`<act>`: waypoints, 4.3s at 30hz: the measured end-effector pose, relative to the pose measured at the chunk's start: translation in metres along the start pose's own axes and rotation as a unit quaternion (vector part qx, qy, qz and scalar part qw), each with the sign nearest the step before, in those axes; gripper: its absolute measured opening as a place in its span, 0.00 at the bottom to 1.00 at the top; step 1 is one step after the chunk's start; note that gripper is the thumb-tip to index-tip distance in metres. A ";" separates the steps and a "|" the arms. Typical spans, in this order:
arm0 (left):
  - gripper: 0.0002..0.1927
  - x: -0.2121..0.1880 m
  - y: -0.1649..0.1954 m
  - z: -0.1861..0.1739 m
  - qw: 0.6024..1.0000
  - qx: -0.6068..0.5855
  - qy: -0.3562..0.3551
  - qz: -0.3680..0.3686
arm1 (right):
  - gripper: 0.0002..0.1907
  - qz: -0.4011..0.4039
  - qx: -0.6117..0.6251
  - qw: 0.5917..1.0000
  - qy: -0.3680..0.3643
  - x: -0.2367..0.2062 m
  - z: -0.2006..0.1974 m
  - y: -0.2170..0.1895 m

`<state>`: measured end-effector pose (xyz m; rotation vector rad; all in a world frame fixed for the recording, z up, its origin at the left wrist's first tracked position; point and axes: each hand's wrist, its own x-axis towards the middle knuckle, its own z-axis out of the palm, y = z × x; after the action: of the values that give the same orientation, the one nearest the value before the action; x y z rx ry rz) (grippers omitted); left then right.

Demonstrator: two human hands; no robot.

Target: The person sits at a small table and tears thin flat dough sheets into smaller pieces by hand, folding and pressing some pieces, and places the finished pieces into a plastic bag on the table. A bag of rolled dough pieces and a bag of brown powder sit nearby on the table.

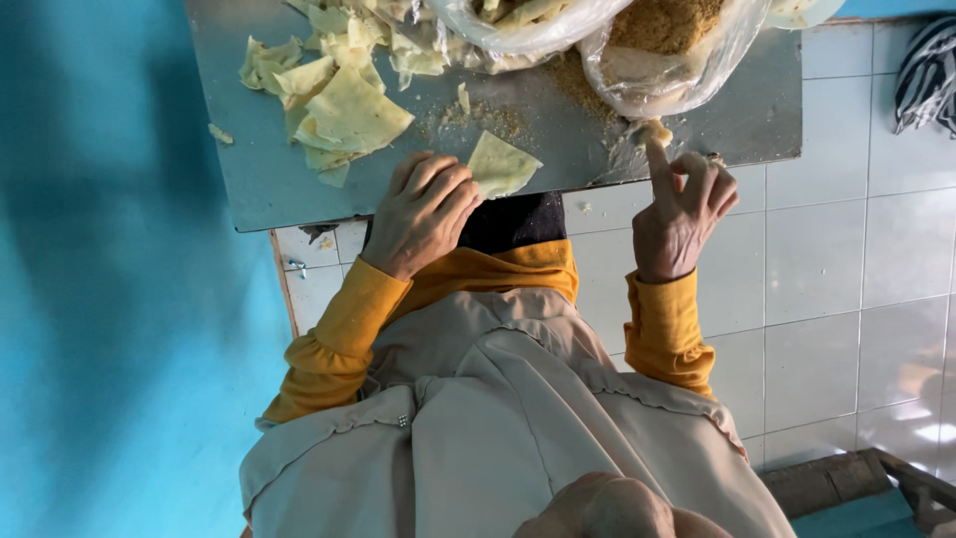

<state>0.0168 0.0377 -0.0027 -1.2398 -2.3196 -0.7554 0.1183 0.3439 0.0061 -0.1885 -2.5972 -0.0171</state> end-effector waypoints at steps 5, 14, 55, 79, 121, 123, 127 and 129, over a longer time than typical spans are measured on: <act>0.06 -0.005 -0.003 -0.001 1.000 0.004 0.007 0.004 | 0.34 0.000 0.028 0.999 -0.028 -0.001 0.018 0.004; 0.08 -0.011 -0.009 -0.003 0.999 0.025 0.012 0.046 | 0.27 0.062 0.103 0.992 -0.043 -0.003 0.019 0.015; 0.07 -0.004 -0.008 -0.008 0.997 -0.073 0.035 0.017 | 0.28 -0.213 0.264 0.931 -0.135 0.058 0.015 -0.094; 0.07 0.000 -0.006 -0.015 0.996 -0.066 0.052 0.015 | 0.23 -0.249 0.214 0.939 -0.100 0.047 0.014 -0.084; 0.05 0.002 -0.008 -0.015 0.996 -0.069 0.049 0.010 | 0.10 -0.284 0.482 0.802 -0.212 0.090 0.040 -0.087; 0.05 0.001 -0.008 -0.015 0.996 -0.070 0.048 0.005 | 0.12 -0.356 0.400 0.832 -0.147 0.083 0.029 -0.092; 0.05 0.000 -0.008 -0.012 0.995 -0.079 0.054 -0.011 | 0.19 -0.384 0.319 0.860 -0.105 0.078 0.009 -0.072; 0.05 -0.001 -0.008 -0.009 0.996 -0.071 0.053 -0.016 | 0.19 -0.372 0.311 0.870 -0.088 0.073 0.009 -0.066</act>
<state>0.0117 0.0274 0.0015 -1.1922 -2.2386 -0.9870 0.0429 0.2886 0.0374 1.0799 -2.5285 0.5725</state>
